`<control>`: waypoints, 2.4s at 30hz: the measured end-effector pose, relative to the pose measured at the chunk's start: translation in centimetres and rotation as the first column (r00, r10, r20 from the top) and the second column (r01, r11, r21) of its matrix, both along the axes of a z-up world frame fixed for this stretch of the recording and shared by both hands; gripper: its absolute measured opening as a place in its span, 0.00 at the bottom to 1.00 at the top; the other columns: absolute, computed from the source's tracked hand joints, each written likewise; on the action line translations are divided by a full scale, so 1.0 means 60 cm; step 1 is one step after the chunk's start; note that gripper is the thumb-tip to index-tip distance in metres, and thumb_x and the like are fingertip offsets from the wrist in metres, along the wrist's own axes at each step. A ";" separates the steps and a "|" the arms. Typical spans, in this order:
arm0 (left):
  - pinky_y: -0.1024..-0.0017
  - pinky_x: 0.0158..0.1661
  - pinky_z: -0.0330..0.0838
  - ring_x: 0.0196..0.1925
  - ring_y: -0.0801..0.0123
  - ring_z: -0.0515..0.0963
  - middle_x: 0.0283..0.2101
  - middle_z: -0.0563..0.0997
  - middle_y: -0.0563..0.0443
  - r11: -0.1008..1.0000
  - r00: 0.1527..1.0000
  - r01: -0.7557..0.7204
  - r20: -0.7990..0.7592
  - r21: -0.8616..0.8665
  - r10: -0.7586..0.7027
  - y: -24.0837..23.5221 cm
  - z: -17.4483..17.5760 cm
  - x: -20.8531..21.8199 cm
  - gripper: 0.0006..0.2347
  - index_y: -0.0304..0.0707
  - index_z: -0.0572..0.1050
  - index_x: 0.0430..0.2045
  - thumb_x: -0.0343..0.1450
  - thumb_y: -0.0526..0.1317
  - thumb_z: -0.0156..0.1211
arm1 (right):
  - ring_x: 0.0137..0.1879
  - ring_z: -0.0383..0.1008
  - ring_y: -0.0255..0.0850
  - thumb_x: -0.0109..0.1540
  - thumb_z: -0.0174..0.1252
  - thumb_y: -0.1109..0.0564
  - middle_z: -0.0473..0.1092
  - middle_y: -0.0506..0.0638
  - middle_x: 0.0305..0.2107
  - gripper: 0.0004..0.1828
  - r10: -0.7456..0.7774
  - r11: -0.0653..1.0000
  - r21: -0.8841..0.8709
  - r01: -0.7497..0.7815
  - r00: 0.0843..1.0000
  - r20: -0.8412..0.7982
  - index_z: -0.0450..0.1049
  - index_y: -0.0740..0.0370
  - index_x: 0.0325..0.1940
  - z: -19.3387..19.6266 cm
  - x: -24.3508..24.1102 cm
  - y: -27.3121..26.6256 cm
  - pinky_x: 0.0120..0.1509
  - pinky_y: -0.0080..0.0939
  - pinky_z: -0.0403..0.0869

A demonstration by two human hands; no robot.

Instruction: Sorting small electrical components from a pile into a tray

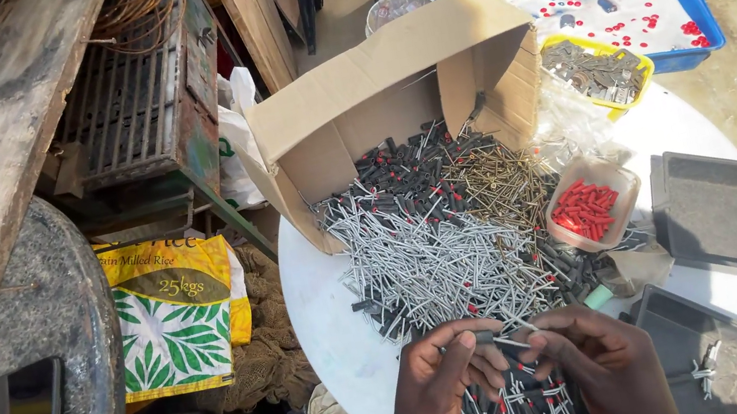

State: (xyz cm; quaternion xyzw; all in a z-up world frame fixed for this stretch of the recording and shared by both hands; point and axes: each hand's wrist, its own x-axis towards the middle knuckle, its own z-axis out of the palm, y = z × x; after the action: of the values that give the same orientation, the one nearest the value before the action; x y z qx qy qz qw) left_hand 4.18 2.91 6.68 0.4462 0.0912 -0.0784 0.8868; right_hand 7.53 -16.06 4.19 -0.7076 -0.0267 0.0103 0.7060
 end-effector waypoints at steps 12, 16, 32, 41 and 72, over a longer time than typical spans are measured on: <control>0.77 0.17 0.63 0.17 0.75 0.71 0.15 0.73 0.50 0.969 0.963 -0.244 0.111 -0.041 0.247 -0.052 -0.063 -0.007 0.18 0.26 0.81 0.29 0.69 0.50 0.65 | 0.15 0.78 0.44 0.53 0.68 0.67 0.79 0.65 0.13 0.06 0.037 0.993 0.112 -0.035 0.999 -0.016 0.84 0.77 0.31 -0.010 -0.040 0.031 0.17 0.37 0.79; 0.75 0.19 0.64 0.22 0.71 0.74 0.29 0.82 0.45 0.969 0.960 -0.245 0.137 -0.021 0.245 -0.052 -0.053 -0.014 0.15 0.27 0.80 0.28 0.72 0.45 0.64 | 0.16 0.78 0.43 0.53 0.67 0.69 0.79 0.65 0.14 0.07 -0.020 0.990 0.140 0.022 1.000 -0.009 0.81 0.79 0.33 -0.012 -0.043 0.037 0.15 0.36 0.79; 0.68 0.20 0.69 0.19 0.61 0.77 0.18 0.78 0.34 0.900 0.899 -0.436 -0.026 0.005 0.436 -0.048 -0.037 -0.003 0.16 0.17 0.81 0.31 0.74 0.41 0.57 | 0.18 0.66 0.28 0.53 0.69 0.54 0.73 0.41 0.15 0.03 0.089 0.805 -0.555 0.209 0.883 0.462 0.84 0.53 0.29 0.060 -0.083 0.003 0.25 0.27 0.66; 0.69 0.21 0.70 0.17 0.62 0.75 0.17 0.77 0.38 0.869 0.868 -0.494 -0.055 -0.005 0.493 -0.049 -0.030 -0.006 0.16 0.16 0.82 0.31 0.73 0.40 0.59 | 0.18 0.64 0.30 0.54 0.68 0.54 0.71 0.43 0.13 0.04 0.032 0.803 -0.545 0.240 0.896 0.443 0.84 0.55 0.27 0.051 -0.085 0.009 0.26 0.29 0.64; 0.68 0.14 0.66 0.13 0.59 0.72 0.13 0.76 0.32 0.754 0.751 -0.649 -0.076 0.099 0.656 -0.030 -0.086 -0.040 0.15 0.10 0.84 0.28 0.70 0.36 0.61 | 0.34 0.78 0.45 0.64 0.58 0.47 0.76 0.44 0.32 0.09 0.362 0.626 -0.780 -0.023 0.894 0.263 0.79 0.50 0.38 -0.015 0.088 0.031 0.36 0.48 0.71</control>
State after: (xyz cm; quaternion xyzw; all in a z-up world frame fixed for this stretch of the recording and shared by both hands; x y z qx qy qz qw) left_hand 1.77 1.10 1.54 0.4108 0.2905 0.2154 0.8370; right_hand 12.80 -14.20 3.28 -0.9163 -0.2393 -0.0455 0.3177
